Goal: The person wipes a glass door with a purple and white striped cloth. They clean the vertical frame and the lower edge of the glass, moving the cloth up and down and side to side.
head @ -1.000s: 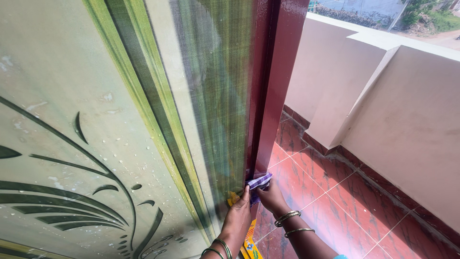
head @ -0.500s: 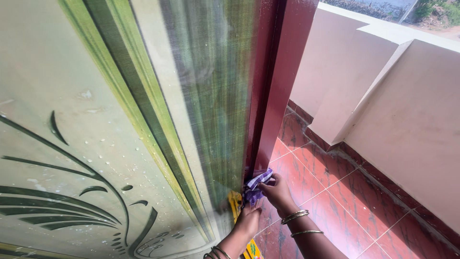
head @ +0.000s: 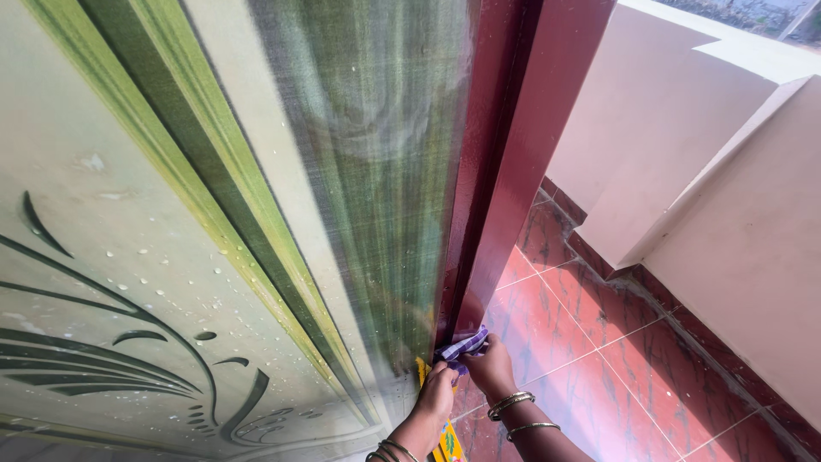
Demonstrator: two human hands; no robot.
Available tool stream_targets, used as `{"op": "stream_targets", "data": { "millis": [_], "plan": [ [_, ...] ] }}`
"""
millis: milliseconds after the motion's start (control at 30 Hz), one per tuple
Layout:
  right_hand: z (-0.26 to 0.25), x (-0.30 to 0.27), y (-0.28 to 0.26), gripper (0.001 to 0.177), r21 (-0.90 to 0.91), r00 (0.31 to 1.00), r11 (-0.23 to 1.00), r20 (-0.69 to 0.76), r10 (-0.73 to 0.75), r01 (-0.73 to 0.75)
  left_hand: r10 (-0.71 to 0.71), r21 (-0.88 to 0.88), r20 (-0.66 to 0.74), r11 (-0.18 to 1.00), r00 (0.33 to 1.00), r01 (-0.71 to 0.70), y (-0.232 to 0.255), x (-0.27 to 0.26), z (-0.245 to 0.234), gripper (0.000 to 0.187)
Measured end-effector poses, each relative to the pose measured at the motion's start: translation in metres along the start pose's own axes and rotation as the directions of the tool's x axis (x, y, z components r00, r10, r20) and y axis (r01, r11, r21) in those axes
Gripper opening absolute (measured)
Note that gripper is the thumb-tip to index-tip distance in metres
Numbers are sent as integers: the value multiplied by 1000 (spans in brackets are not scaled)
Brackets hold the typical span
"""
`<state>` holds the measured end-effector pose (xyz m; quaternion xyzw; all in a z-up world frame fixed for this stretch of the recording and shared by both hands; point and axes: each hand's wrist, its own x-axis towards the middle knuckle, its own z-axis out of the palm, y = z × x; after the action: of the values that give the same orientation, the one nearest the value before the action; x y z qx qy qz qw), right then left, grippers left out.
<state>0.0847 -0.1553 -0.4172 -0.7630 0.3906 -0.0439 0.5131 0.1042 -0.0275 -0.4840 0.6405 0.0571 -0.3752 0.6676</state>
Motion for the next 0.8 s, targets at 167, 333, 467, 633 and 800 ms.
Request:
{"op": "stream_targets", "data": {
  "millis": [167, 333, 467, 633, 800],
  "plan": [
    [7, 9, 6, 47, -96, 1000, 995, -4, -5, 5, -11, -11, -3, 1000, 1000, 11, 18, -12, 0, 36],
    [4, 13, 6, 50, -177, 1000, 984, 10, 23, -20, 19, -150, 18, 989, 1000, -16, -1, 4, 6, 41],
    [-1, 8, 4, 47, -26, 999, 999, 28, -23, 24, 205, -298, 16, 935, 979, -191, -4, 2, 19, 46],
    [-7, -3, -5, 46, -19, 999, 999, -30, -41, 40, 236, -298, -141, 916, 962, -268, 14, -26, 38, 49],
    [-7, -8, -7, 55, 9, 1000, 1000, -16, -17, 17, 190, -299, -132, 928, 973, -221, 36, -42, 44, 51]
  ]
}}
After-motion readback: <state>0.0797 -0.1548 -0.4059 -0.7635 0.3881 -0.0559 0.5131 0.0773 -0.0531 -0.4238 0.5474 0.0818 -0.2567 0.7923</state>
